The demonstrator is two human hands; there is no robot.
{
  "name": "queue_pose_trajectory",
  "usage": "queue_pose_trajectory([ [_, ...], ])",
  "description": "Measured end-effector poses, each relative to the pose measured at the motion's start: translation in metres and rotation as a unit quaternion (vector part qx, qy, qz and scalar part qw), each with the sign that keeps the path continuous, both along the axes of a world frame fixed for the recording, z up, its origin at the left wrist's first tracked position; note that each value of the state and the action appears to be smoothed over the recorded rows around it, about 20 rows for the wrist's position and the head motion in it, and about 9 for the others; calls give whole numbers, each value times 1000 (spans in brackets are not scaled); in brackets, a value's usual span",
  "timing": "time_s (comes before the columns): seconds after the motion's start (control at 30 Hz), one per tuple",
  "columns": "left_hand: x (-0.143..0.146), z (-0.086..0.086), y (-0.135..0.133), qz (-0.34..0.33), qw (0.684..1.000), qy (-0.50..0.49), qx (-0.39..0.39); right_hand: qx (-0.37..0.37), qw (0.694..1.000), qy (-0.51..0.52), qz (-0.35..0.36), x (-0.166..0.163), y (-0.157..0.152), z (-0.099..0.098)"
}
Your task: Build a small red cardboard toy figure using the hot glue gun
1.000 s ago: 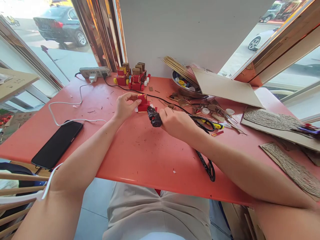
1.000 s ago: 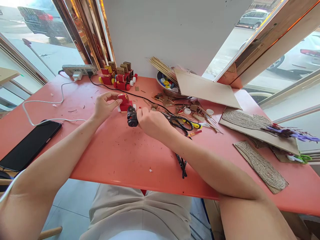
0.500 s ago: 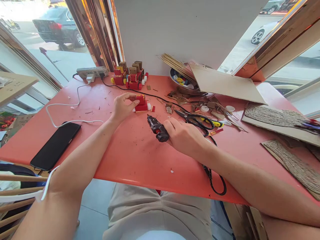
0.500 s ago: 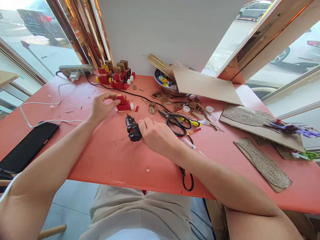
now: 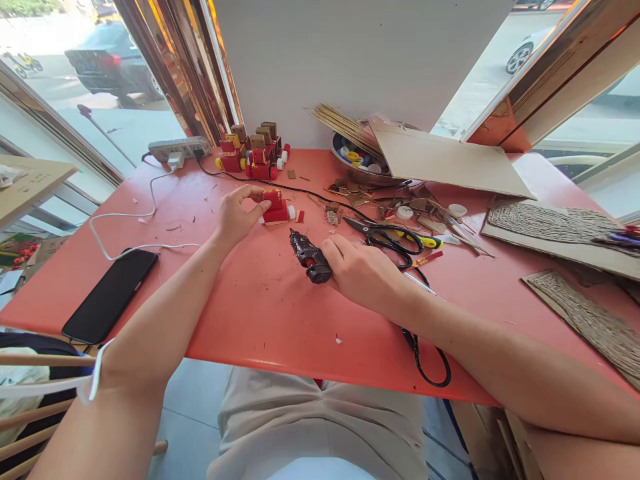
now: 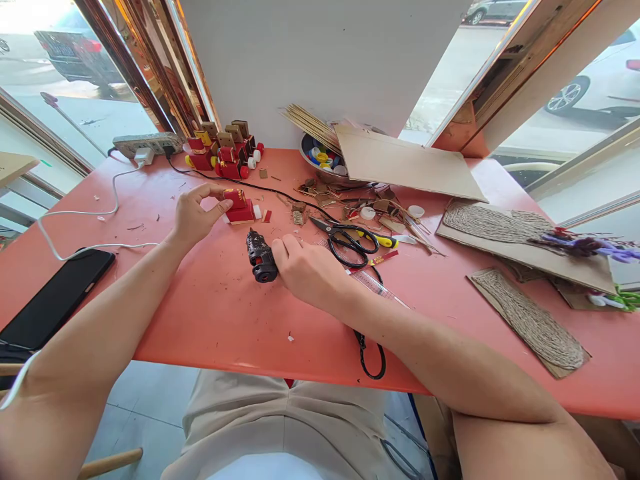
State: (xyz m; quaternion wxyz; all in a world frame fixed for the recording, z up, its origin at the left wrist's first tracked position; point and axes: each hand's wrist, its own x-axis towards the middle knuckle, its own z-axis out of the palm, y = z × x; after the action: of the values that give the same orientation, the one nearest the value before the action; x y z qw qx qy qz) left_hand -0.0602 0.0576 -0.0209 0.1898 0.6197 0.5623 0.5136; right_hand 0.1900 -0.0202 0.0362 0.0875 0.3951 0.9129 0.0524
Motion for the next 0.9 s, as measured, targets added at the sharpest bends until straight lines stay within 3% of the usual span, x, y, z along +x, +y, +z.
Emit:
queue_pose_trajectory([
  [0.23, -2, -1, 3, -7, 999, 42, 12, 18, 999, 28, -9, 3, 3, -3],
  [0.57, -4, -4, 4, 9, 993, 117, 16, 15, 974, 29, -225, 21, 31, 19],
  [0.67, -4, -4, 5, 8, 993, 114, 12, 0, 979, 56, -197, 24, 31, 20],
  [0.9, -6, -7, 8, 3, 995, 96, 8, -95, 994, 42, -22, 3, -1, 13],
])
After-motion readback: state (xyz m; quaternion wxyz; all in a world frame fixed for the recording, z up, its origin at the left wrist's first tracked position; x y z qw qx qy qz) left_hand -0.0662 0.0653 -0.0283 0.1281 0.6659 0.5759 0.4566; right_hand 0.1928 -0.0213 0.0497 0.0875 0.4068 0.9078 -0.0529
